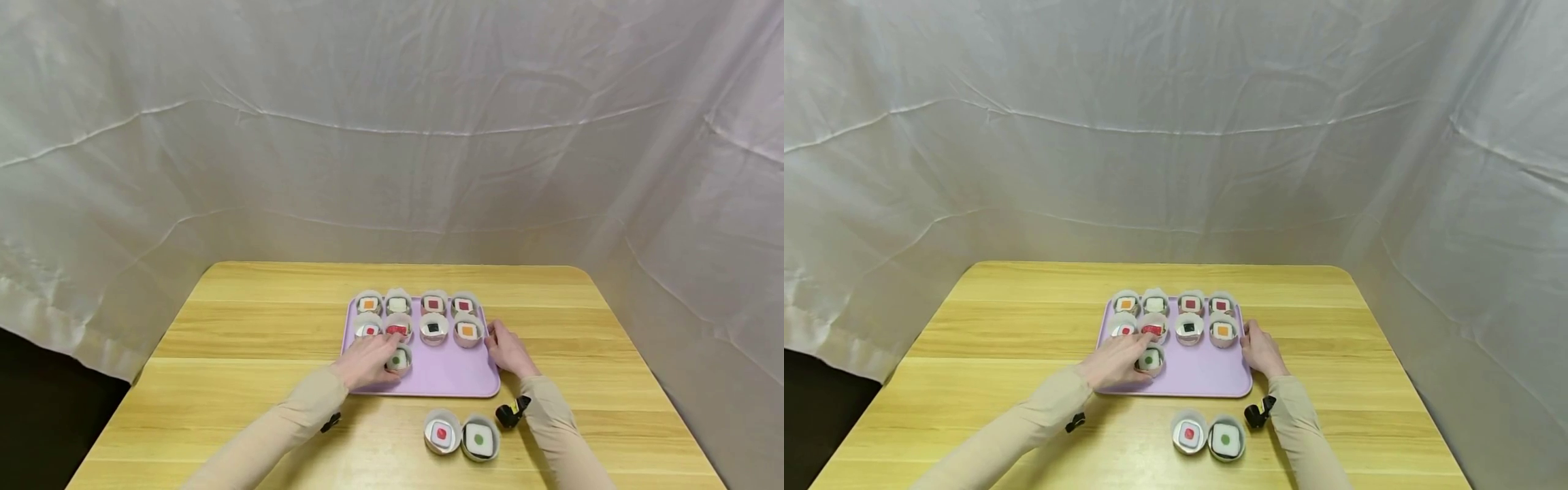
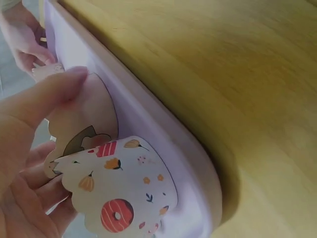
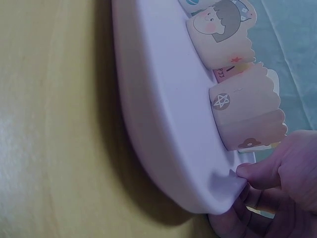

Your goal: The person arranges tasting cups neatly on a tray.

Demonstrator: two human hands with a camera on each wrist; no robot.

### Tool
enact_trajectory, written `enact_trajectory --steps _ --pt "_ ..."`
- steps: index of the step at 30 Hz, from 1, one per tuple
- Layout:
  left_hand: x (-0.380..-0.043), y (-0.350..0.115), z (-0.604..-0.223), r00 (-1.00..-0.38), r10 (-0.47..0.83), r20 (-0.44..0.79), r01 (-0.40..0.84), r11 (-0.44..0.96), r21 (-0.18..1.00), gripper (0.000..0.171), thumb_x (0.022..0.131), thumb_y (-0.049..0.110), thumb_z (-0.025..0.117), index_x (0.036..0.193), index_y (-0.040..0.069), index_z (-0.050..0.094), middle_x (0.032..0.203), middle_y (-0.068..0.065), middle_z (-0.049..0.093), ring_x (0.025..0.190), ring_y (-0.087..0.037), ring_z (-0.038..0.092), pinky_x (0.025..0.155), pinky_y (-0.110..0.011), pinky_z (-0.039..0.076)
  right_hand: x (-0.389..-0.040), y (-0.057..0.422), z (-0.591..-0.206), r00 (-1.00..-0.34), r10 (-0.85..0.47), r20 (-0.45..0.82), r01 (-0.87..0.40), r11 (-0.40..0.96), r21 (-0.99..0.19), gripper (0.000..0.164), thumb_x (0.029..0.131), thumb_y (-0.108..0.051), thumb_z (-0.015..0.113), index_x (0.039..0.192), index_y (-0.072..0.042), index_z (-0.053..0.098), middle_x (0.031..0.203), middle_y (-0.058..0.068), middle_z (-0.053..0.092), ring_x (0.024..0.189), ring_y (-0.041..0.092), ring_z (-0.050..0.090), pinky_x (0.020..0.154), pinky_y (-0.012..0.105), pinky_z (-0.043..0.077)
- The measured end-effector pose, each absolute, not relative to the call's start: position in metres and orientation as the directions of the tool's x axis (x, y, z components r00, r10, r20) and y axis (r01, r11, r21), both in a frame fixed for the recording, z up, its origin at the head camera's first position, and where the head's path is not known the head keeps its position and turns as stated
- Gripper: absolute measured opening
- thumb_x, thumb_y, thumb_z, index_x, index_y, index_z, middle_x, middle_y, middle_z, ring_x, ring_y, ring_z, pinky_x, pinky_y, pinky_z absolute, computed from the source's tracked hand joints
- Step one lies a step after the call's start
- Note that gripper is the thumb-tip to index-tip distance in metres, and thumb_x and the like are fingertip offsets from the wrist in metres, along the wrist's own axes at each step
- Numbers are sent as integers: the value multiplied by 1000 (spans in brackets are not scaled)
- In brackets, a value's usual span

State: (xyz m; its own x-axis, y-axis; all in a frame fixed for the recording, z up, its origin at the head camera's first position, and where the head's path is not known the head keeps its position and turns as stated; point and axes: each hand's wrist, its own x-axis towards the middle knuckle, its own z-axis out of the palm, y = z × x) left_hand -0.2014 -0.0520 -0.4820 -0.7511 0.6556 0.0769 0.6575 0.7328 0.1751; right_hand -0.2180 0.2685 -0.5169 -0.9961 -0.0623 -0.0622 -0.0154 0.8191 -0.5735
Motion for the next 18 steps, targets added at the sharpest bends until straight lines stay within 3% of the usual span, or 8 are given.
enact_trajectory --steps 11,18 --pt "-198 -53 -485 -749 623 225 654 749 104 69 75 49 85 117 7 51 75 0 60 54 -8 49 43 -14 36 -218 268 -514 -996 -61 -70 -11 824 -566 20 100 -8 48 115 4 50 92 18 64 74 25 61 62 33 48" --pt "-200 -52 -487 -746 615 256 656 744 126 83 74 46 87 132 2 48 76 -1 63 53 -7 50 43 -12 36 -217 268 -515 -996 -58 -65 -11 821 -571 19 99 -7 48 115 3 51 91 18 64 74 25 61 61 32 48"
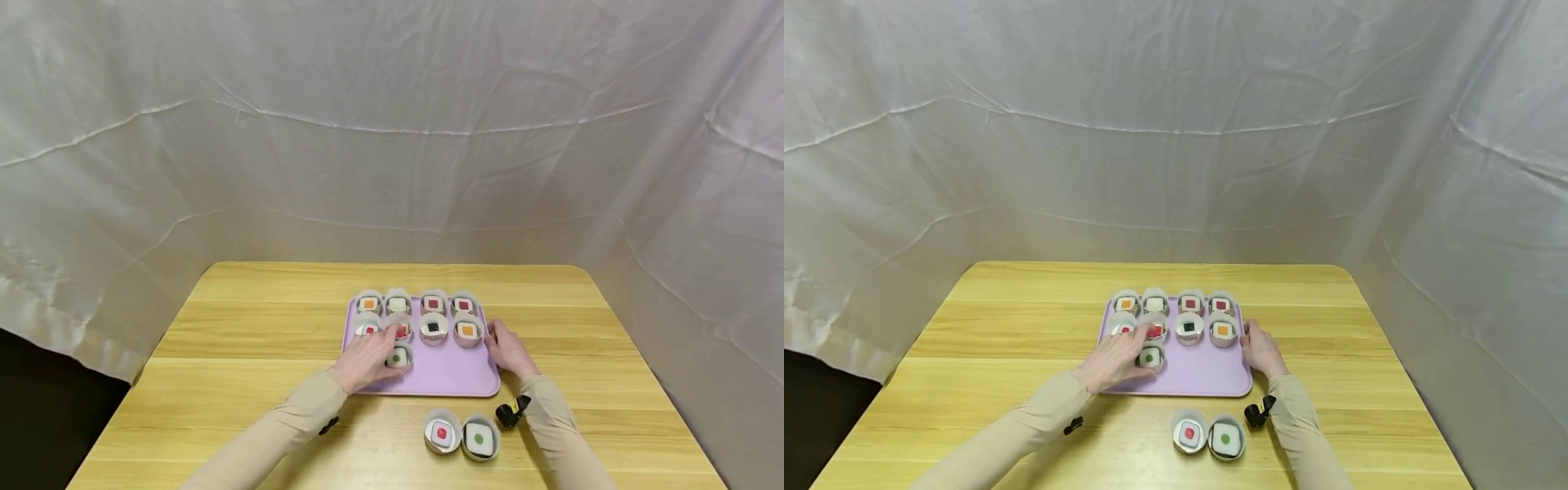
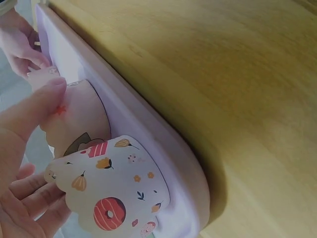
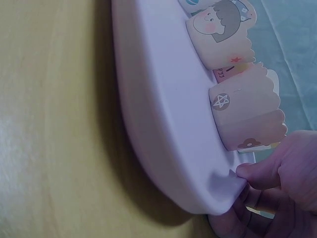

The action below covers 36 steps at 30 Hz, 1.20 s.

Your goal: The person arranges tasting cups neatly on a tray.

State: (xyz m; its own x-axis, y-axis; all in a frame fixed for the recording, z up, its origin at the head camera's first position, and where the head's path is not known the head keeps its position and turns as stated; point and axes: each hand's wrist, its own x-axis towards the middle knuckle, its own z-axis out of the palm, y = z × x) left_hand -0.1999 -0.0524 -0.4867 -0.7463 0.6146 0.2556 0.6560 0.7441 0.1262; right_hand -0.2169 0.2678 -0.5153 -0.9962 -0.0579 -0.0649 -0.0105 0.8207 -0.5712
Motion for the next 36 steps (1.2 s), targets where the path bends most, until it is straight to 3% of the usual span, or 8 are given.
enact_trajectory --steps 19,27,30,32,34,36 --pt "-200 -52 -487 -767 599 229 639 747 184 84 74 42 88 133 1 45 77 -1 63 51 -6 46 43 -11 36 -219 267 -516 -997 -55 -55 -14 823 -568 19 100 -8 47 115 3 51 91 17 63 74 24 61 62 31 47" --pt "-197 -51 -484 -790 562 247 608 768 200 101 69 54 87 140 0 41 75 -1 62 50 -5 45 44 -13 37 -218 268 -517 -997 -51 -58 -10 827 -562 19 99 -8 48 115 2 51 92 17 64 76 25 61 63 33 47" --pt "-196 -51 -482 -779 545 308 613 765 198 103 70 62 83 142 2 41 78 -3 67 58 -9 56 50 -18 47 -218 268 -517 -997 -53 -62 -8 824 -566 19 99 -8 48 114 2 51 92 17 63 76 25 61 63 33 47" --pt "-197 -52 -481 -763 529 372 624 753 209 99 74 62 81 142 1 42 90 -6 73 71 -15 67 63 -25 58 -218 268 -517 -997 -52 -65 -6 823 -568 19 99 -8 48 115 2 51 92 17 63 75 25 61 62 32 46" --pt "-200 -55 -480 -743 504 440 639 731 240 84 79 57 78 134 0 49 101 -10 74 87 -23 72 80 -34 61 -218 268 -517 -996 -52 -68 -4 822 -570 19 100 -9 48 115 2 51 91 17 63 74 24 61 61 32 46" --pt "-204 -59 -480 -744 464 481 640 700 315 64 87 48 74 123 0 54 102 -12 73 91 -26 71 85 -38 60 -218 268 -517 -996 -52 -68 -4 822 -570 19 100 -8 48 115 2 51 91 17 63 74 25 61 61 32 46"
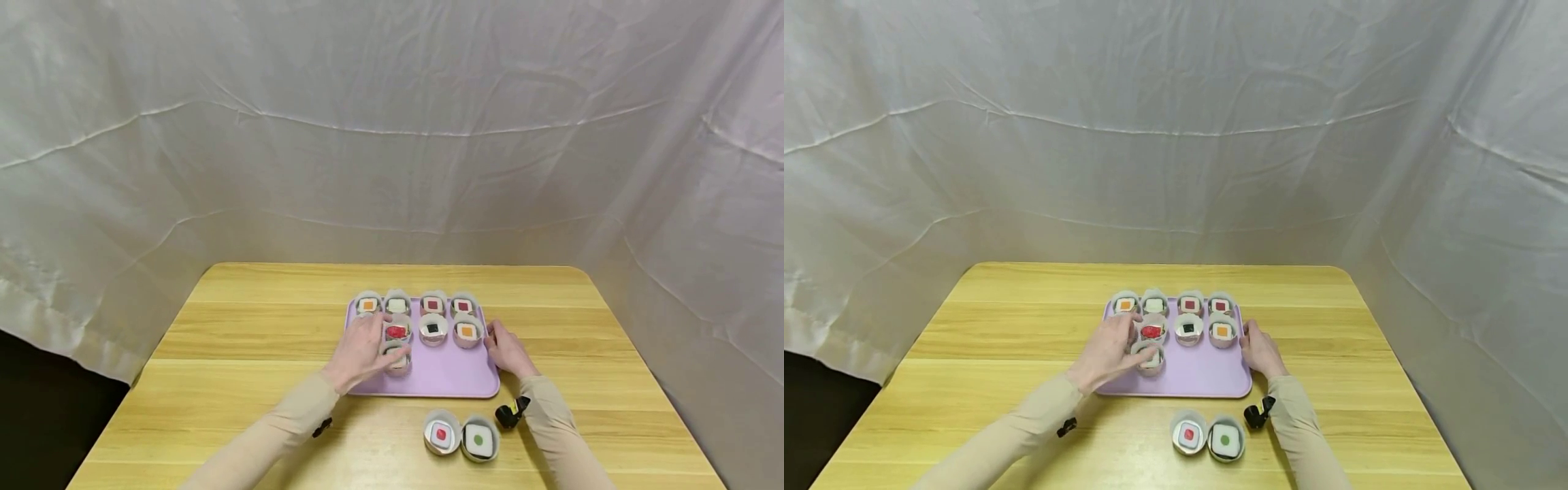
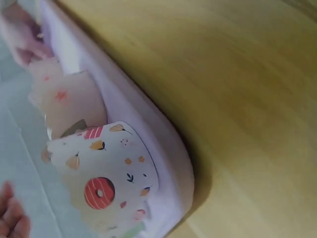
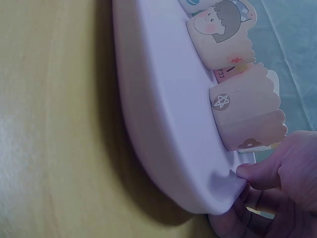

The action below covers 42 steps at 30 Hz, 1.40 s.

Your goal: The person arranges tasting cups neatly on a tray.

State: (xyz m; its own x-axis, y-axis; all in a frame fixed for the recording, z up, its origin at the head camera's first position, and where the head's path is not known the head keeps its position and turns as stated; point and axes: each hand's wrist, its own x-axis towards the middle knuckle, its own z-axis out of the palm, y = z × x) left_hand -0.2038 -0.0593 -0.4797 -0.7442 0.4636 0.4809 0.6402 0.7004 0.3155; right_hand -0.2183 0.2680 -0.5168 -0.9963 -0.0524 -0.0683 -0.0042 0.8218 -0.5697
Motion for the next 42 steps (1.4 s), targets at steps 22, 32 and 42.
enact_trajectory --steps 22,32,42 --pt "-247 -122 -499 -999 -32 30 -10 832 555 33 103 26 48 108 -1 66 101 -22 72 89 -37 69 77 -49 57 -218 267 -514 -996 -65 -64 -19 831 -556 17 100 -8 48 113 3 50 90 19 64 77 27 62 64 34 48" --pt "-246 -113 -507 -1000 14 -8 7 849 529 21 98 19 59 88 4 70 87 -16 72 77 -29 67 70 -42 56 -218 268 -516 -997 -62 -56 -20 832 -554 16 100 -8 48 112 2 51 89 19 64 76 27 62 63 34 48" --pt "-246 -109 -505 -999 14 -50 -16 840 543 15 95 14 63 85 3 67 86 -16 70 77 -29 66 69 -42 55 -219 268 -516 -997 -56 -52 -17 829 -559 16 100 -9 48 112 2 51 89 18 64 77 27 61 64 34 47"
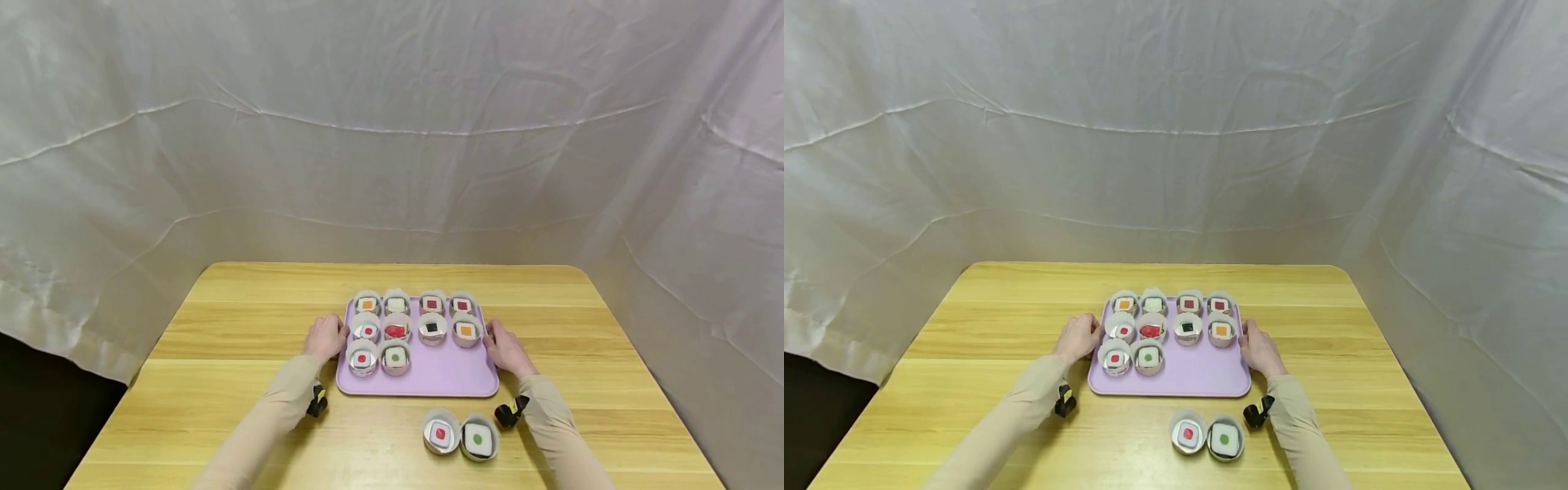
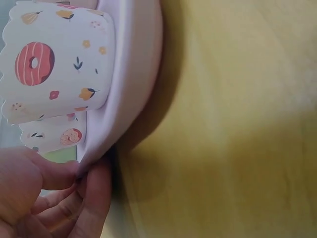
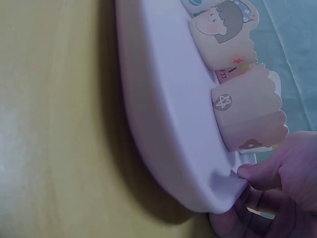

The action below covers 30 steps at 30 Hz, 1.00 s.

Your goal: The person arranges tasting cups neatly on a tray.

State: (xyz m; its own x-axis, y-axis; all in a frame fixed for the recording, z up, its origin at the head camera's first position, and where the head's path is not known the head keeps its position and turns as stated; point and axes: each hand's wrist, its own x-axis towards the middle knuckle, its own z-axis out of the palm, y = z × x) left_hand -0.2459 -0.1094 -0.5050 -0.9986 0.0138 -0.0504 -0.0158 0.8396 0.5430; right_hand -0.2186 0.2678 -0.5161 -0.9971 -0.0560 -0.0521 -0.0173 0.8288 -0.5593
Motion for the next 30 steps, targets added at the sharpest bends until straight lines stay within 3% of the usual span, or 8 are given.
enact_trajectory --steps 8,14,18,26,30 --pt "-250 -108 -504 -993 12 -117 -53 843 536 15 95 16 64 85 5 66 86 -14 69 77 -27 65 66 -37 54 -217 267 -514 -996 -32 -79 20 813 -582 20 100 -9 48 115 4 53 95 20 65 79 26 62 66 33 50" --pt "-252 -110 -506 -992 3 -126 -67 833 549 16 95 16 64 84 6 65 84 -13 68 72 -24 65 63 -33 54 -216 270 -512 -993 -33 -110 47 758 -650 26 100 -7 51 121 8 55 94 23 66 61 19 61 52 30 53" --pt "-252 -110 -506 -992 9 -127 -62 836 545 16 96 16 63 84 5 64 82 -13 68 70 -23 64 62 -31 53 -215 271 -508 -989 -44 -141 68 715 -696 29 101 -5 49 124 11 55 91 23 66 56 18 62 50 32 56" --pt "-250 -110 -505 -989 4 -148 -79 832 549 16 97 16 61 86 5 64 78 -12 67 65 -22 63 57 -29 52 -215 269 -482 -998 -46 -39 -14 801 -598 30 100 -12 53 121 8 60 93 22 69 73 22 65 60 30 53" --pt "-250 -109 -505 -987 4 -162 -87 828 553 15 97 16 61 88 5 65 78 -11 66 64 -21 62 56 -28 50 -212 270 -466 -995 -96 22 -92 834 -544 31 98 -13 56 120 9 60 94 23 71 77 26 67 65 36 55"
